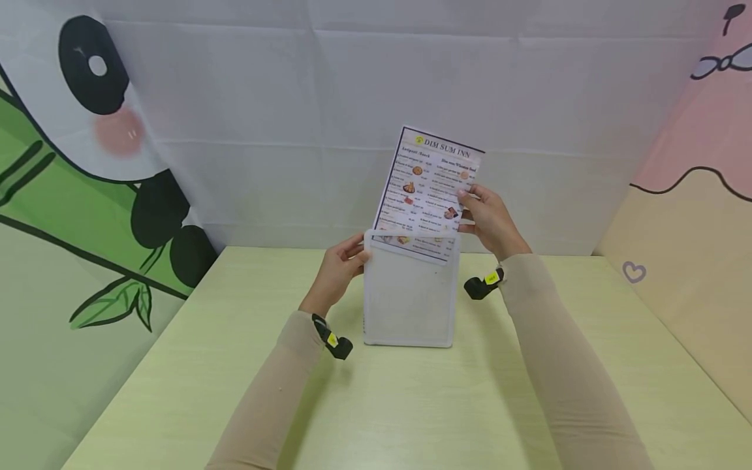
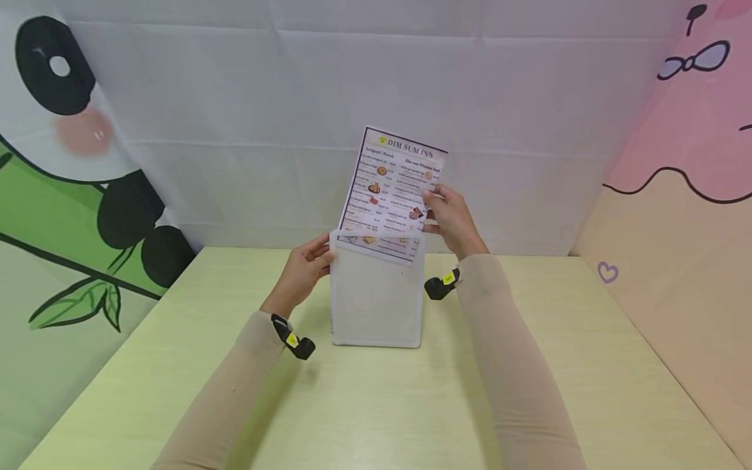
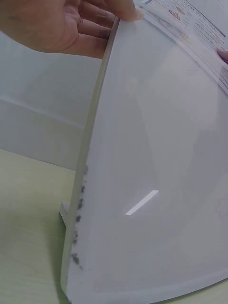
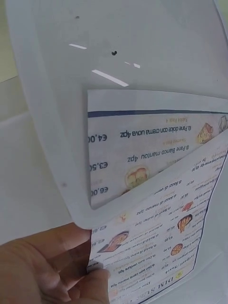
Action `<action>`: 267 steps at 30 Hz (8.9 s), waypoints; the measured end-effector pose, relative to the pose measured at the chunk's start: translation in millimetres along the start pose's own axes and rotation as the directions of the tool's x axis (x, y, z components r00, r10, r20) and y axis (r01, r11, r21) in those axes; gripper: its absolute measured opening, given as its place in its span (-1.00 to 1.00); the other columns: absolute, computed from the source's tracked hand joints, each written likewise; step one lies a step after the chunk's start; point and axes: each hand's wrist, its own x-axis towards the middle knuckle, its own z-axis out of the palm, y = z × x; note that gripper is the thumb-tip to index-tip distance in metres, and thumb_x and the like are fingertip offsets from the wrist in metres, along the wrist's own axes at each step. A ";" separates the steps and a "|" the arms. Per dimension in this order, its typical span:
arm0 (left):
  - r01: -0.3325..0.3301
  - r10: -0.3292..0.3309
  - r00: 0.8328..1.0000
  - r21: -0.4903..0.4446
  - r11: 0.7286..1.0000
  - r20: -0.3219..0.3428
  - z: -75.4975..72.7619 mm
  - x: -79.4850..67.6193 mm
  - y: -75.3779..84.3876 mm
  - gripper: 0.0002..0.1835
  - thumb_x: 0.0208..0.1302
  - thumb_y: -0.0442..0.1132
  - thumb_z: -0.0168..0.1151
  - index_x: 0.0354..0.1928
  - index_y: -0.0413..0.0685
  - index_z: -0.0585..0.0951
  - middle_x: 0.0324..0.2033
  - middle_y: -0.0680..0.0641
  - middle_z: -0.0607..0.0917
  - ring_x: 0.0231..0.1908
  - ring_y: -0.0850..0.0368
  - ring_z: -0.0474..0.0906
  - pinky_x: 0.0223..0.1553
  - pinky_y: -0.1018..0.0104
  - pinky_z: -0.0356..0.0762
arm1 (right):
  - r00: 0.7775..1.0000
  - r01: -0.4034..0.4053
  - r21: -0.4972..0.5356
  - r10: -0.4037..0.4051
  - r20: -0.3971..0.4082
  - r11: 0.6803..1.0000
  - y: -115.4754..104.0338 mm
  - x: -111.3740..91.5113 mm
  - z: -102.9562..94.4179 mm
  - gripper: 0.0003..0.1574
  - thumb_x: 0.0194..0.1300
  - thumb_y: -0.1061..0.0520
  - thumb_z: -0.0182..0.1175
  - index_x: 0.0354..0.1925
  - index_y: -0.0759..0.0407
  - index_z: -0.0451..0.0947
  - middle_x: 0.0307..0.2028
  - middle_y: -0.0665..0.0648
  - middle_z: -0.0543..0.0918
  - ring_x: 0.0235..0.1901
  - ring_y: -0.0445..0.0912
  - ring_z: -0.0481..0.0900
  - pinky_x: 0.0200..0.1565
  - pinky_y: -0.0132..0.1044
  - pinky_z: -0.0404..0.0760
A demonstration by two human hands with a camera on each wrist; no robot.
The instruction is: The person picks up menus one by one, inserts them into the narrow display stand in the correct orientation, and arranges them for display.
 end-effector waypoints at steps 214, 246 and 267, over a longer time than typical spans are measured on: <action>0.000 0.000 1.000 -0.003 1.000 -0.006 -2.4 9.7 -0.3 -0.46 0.37 -0.29 0.15 0.37 0.07 0.38 0.19 -0.11 0.56 0.12 -0.02 0.55 0.14 0.12 0.54 | 0.994 0.093 0.033 -0.095 0.057 0.995 1.2 1.6 2.8 -0.41 0.28 0.12 0.28 0.25 0.10 0.40 -0.03 0.07 0.63 -0.09 -0.06 0.61 0.09 -0.21 0.55; 0.003 -0.003 1.000 -0.011 1.000 -0.001 -2.7 10.1 -0.4 -0.46 0.37 -0.31 0.14 0.37 0.09 0.38 0.19 -0.10 0.57 0.09 -0.01 0.56 0.13 0.13 0.56 | 0.995 0.099 -0.004 -0.099 0.011 0.995 5.0 4.9 3.6 -0.61 0.39 0.02 0.13 0.11 0.14 0.45 -0.07 0.04 0.60 -0.10 -0.07 0.52 -0.03 -0.32 0.56; 0.005 -0.005 1.000 0.000 1.000 0.008 -3.0 10.8 -1.1 -0.46 0.37 -0.27 0.15 0.38 0.12 0.37 0.19 -0.10 0.56 0.11 -0.01 0.55 0.14 0.14 0.55 | 0.995 0.096 -0.035 -0.095 0.008 0.995 5.5 6.3 1.7 -0.51 0.41 -0.01 0.10 0.25 0.08 0.36 0.00 0.08 0.60 -0.10 -0.06 0.54 0.04 -0.26 0.55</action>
